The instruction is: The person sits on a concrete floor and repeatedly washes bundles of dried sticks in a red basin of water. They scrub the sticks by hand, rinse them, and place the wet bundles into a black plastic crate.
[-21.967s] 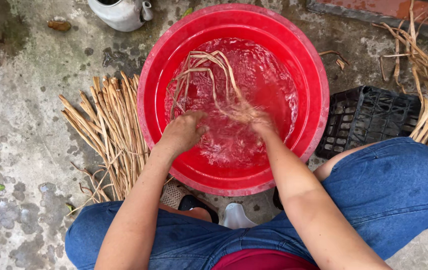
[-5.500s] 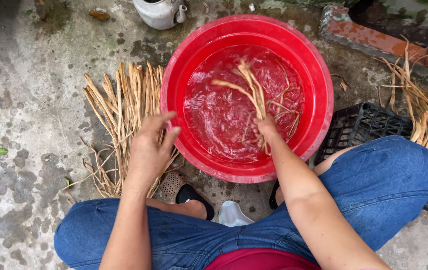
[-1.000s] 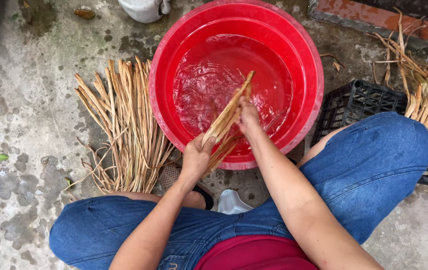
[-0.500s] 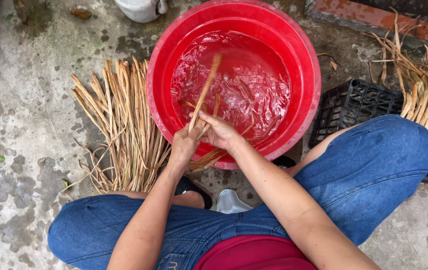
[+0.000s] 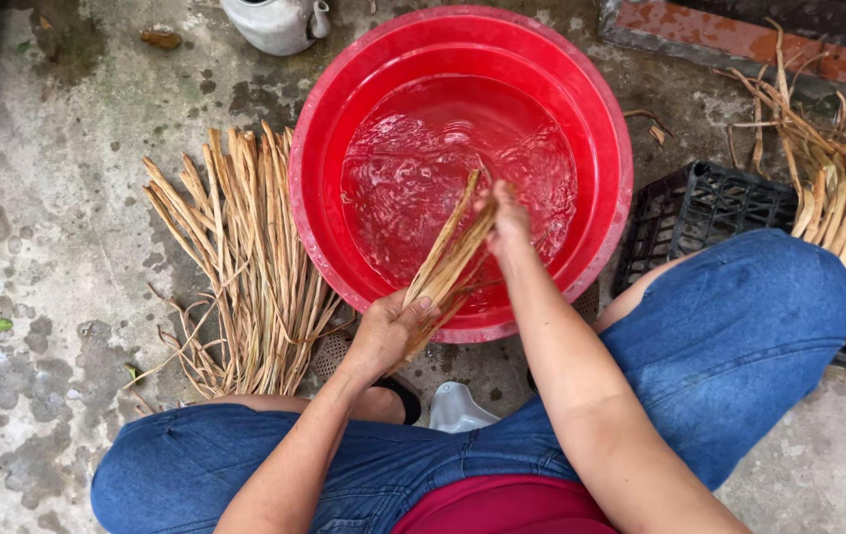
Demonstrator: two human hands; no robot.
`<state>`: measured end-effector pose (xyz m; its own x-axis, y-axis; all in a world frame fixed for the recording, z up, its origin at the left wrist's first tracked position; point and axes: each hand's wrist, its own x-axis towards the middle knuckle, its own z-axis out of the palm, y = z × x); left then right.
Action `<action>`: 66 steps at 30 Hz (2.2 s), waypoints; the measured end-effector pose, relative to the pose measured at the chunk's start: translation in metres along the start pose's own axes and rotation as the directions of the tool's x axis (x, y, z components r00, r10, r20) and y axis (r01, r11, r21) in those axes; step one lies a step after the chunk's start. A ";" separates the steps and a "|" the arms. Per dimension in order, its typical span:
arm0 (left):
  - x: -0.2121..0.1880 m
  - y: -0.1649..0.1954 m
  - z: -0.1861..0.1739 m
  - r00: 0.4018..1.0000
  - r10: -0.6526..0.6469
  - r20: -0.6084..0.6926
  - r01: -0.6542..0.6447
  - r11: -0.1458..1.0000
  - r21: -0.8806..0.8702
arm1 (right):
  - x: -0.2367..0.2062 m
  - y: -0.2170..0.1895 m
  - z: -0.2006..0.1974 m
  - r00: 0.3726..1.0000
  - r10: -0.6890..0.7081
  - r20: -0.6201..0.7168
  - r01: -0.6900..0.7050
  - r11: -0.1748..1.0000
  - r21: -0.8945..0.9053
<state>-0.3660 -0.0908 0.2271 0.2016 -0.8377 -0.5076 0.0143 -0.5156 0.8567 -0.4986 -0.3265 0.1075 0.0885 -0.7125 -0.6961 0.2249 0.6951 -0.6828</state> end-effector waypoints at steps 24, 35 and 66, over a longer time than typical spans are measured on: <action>0.004 0.020 -0.021 0.987 -0.150 0.061 0.125 0.946 0.301 | -0.028 0.003 0.031 0.838 -0.261 0.479 0.170 0.959 0.226; 0.042 0.035 0.005 0.988 0.156 0.016 -0.151 0.975 -0.164 | -0.110 -0.033 0.075 0.756 -0.460 0.466 0.518 0.855 0.005; 0.039 0.049 -0.040 0.983 0.176 -0.056 -0.181 0.856 -0.485 | -0.133 -0.057 0.069 0.738 -0.159 0.655 0.385 0.898 -0.215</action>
<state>-0.3183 -0.1415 0.2534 0.2552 -0.9041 -0.3427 0.4504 -0.2025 0.8696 -0.4559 -0.2784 0.2545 0.6654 -0.6998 -0.2598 0.0274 0.3707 -0.9284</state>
